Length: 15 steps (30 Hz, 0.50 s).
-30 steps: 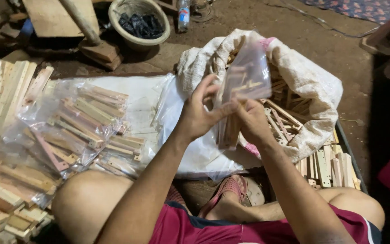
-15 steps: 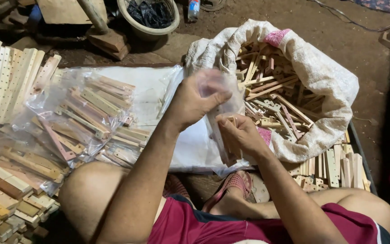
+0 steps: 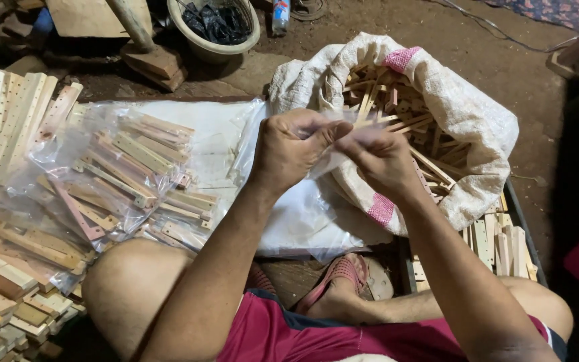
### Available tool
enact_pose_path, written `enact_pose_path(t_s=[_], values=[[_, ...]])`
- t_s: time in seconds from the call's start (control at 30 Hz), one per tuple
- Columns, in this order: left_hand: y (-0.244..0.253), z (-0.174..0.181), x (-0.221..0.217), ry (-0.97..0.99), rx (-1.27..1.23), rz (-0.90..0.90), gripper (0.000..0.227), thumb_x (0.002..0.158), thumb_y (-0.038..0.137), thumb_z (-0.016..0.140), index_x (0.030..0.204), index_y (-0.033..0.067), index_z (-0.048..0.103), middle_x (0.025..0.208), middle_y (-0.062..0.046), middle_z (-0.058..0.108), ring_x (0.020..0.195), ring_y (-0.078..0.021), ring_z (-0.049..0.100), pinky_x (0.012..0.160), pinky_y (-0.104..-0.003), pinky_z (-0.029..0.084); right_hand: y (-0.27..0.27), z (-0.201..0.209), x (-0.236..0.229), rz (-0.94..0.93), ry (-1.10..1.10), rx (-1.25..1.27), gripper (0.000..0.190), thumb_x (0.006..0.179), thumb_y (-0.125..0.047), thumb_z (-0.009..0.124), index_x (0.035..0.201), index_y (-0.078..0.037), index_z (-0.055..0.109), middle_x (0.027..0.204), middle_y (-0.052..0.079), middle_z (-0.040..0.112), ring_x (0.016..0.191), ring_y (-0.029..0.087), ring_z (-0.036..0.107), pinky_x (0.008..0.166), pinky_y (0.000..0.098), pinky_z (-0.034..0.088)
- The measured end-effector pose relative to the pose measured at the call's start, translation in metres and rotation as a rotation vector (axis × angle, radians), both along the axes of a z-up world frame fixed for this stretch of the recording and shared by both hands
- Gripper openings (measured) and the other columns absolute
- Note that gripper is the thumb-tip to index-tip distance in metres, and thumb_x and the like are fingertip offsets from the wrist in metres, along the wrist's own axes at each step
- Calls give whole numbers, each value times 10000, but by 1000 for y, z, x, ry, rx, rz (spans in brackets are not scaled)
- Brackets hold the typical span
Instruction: The person picks up wooden components from a large sack and a pile, places them into plastic bags, and sets the bags aside.
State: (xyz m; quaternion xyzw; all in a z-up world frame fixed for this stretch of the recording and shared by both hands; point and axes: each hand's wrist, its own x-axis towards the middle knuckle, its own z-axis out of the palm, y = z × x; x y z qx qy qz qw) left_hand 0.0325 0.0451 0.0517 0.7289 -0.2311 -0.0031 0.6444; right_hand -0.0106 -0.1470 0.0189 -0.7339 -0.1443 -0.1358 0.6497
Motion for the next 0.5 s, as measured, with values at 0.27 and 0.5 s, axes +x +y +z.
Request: enact_pose_path(t_s=[0.27,0.5], values=[[35,-6,15,364,-97,-727,947,790,-10,854,1595,143,380,1516,-155,544,1315,-274,556,1050,-398,538,2,44,-3,-136,13,-9,182,1073,-102,638,949,-14,738,723,72,707,764,83,656,754,280,590],[-6,-31,-3,104,-123,-473,392,894,258,824,1207,89,661,1008,-122,741,954,-209,683,888,-401,566,19,55,-10,-368,21,58,202,1088,-185,683,946,-68,765,685,-39,591,694,31,515,656,187,482]])
